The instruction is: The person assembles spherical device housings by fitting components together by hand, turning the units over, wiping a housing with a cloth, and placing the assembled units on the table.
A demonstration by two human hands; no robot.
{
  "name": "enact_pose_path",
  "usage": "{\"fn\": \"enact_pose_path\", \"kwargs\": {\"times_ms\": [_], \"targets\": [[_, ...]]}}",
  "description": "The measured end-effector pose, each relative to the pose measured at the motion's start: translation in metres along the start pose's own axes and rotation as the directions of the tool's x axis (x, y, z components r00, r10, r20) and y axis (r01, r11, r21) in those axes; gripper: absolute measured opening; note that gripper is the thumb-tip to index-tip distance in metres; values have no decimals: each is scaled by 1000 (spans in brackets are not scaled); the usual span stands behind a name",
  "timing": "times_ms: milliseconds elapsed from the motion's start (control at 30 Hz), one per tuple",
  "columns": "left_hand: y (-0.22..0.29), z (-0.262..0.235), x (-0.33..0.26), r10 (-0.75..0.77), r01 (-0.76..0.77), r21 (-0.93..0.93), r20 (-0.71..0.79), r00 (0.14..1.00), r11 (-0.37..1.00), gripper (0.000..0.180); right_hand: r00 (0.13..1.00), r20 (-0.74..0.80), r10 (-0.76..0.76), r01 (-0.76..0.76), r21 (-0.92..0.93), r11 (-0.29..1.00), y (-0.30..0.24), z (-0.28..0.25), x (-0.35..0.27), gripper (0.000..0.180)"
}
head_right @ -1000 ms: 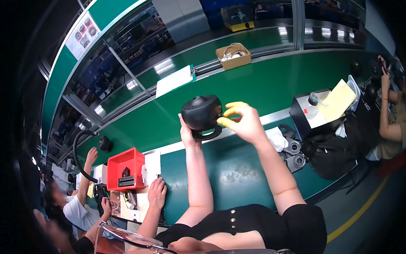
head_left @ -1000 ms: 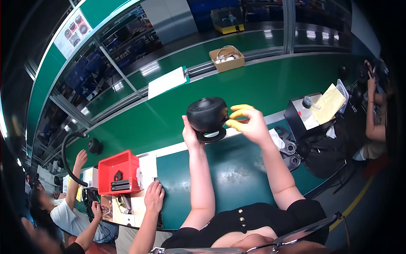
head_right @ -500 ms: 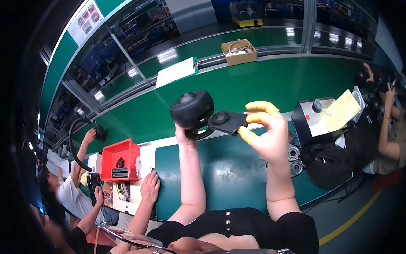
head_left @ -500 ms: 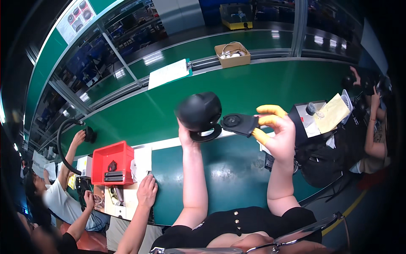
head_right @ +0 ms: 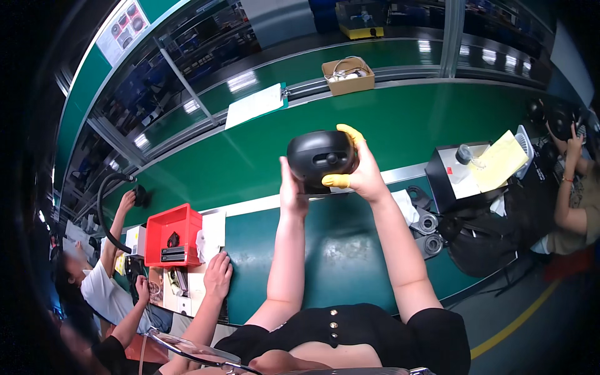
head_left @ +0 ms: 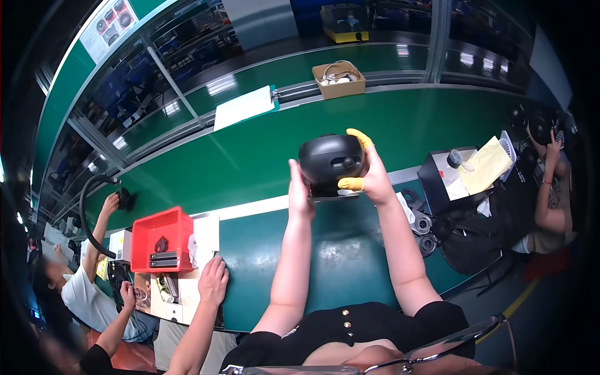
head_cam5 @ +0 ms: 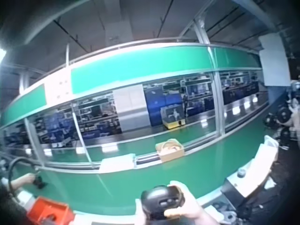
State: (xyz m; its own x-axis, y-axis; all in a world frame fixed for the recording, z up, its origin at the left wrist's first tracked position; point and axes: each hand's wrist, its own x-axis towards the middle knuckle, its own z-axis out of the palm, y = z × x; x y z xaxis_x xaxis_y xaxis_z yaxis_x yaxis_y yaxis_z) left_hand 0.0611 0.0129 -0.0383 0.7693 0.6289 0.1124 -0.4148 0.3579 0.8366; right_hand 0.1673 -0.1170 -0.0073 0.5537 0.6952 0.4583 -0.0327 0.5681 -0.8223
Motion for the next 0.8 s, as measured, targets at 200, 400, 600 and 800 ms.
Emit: {"fn": "enact_pose_path", "kwargs": {"times_ms": [200, 400, 600, 800], "targets": [[57, 24, -31, 470, -714, 621, 549, 691, 324, 82, 982, -146, -119, 73, -287, 955, -5, -1, -6, 89], [41, 7, -22, 280, -251, 413, -9, 960, 875, 45, 998, 54, -24, 21, 57, 998, 9, -40, -1, 85], [54, 32, -49, 207, -220, 682, 103, 973, 697, 74, 988, 117, 103, -151, 540, 828, 31, -16, -9, 99], [65, 38, -52, 591, -595, 756, 357, 724, 273, 118, 981, 187, 50, -157, 611, 776, 48, -29, -10, 80]]}}
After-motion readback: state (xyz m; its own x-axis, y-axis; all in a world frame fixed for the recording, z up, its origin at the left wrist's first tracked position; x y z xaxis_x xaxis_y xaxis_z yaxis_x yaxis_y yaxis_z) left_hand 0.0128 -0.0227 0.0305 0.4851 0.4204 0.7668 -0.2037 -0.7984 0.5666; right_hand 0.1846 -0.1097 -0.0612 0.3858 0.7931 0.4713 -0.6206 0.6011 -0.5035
